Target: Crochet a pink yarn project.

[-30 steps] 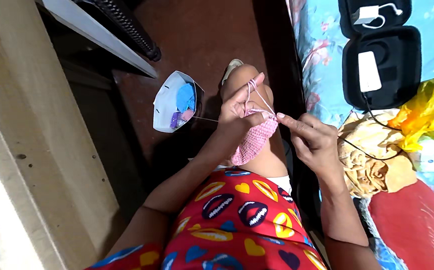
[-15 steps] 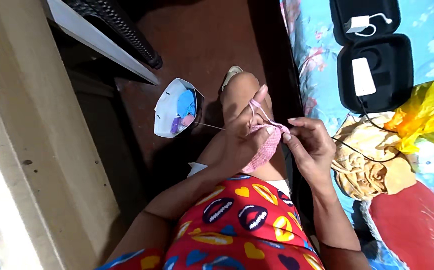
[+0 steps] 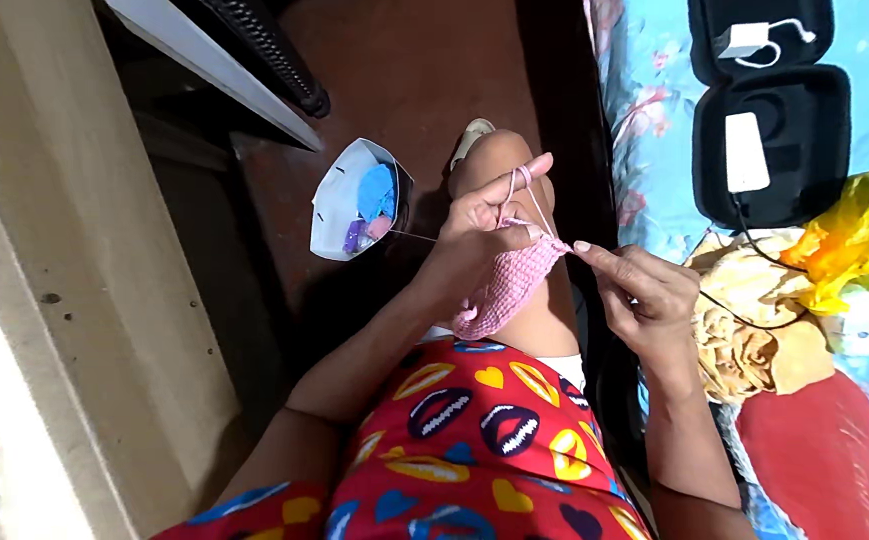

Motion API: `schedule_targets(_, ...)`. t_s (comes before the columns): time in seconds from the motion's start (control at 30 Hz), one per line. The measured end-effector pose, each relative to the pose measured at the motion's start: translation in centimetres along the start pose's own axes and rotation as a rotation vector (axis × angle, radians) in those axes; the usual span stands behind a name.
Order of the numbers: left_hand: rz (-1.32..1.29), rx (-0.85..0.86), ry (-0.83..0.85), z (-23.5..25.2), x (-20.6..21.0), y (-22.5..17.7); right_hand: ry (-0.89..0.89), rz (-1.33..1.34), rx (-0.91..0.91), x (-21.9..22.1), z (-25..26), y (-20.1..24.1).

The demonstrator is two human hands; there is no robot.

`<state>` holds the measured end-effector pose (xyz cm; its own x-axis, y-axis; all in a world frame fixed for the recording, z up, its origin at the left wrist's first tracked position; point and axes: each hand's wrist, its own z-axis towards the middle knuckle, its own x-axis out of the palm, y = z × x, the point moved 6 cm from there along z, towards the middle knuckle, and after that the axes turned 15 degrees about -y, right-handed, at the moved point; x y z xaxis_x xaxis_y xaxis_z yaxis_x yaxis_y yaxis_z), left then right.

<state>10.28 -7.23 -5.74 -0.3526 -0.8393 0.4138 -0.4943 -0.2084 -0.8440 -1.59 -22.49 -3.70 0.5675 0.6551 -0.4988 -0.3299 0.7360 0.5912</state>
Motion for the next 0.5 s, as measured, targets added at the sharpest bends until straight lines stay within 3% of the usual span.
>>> schedule_targets(0.1, 0.106, 0.181, 0.04, -0.5, 0.6, -0.6, -0.009, 0.143, 0.129, 0.5, 0.1, -0.1)
schedule_targets(0.17, 0.207, 0.355, 0.073, -1.2, 1.1, -0.9, -0.004, 0.36, 0.33, 1.0, 0.1, -0.1)
schedule_targets(0.3, 0.194, 0.42, 0.04, -2.1, 1.4, -0.9, -0.022, 0.734, 0.733, 2.2, -0.5, -1.1)
schedule_targets(0.37, 0.139, 0.375, 0.006, -2.1, 1.1, -1.0, -0.019, 0.704, 0.71, 2.0, -0.5, -1.5)
schedule_targets(0.5, 0.101, 0.218, -0.072, -2.0, 0.7, -0.9, 0.035, 0.381, 0.376, 0.6, 0.4, -1.2)
